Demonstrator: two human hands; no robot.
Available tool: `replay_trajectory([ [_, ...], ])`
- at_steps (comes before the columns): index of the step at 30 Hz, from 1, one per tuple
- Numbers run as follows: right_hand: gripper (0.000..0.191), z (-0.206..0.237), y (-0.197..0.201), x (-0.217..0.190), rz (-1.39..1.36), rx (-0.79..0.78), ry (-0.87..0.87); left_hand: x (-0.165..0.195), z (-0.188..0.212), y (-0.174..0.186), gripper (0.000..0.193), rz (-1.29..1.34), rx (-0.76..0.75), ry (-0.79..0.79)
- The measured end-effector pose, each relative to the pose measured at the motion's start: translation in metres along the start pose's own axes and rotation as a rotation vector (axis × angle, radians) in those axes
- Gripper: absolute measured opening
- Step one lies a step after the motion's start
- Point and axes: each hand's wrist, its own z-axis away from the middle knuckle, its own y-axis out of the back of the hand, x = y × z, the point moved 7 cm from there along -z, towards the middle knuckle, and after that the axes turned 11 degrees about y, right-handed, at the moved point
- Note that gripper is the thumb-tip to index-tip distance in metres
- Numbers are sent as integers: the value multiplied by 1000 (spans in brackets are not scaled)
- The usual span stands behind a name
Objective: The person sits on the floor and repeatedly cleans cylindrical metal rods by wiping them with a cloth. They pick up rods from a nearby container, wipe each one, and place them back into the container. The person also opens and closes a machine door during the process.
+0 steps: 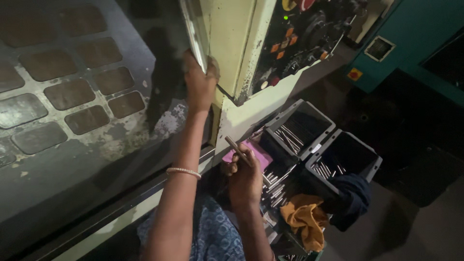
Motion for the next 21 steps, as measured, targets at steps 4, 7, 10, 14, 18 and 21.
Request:
replay_trajectory([
  [4,33,0,3,4,-17,11,-21,1,-4,2,40,-57,34,-66],
  [7,34,1,5,4,-4,21,-32,-5,-6,1,38,-56,32,-34],
  [10,34,1,3,2,-11,5,-33,-5,-5,1,36,-64,38,-35],
  [14,37,4,3,-1,64,9,-1,-2,-2,1,39,-39,-15,-55],
  [18,37,4,1,-2,87,-12,9,3,-1,2,41,-93,-3,-51],
  [21,36,3,2,1,51,0,-18,6,0,4,44,-125,28,-41],
])
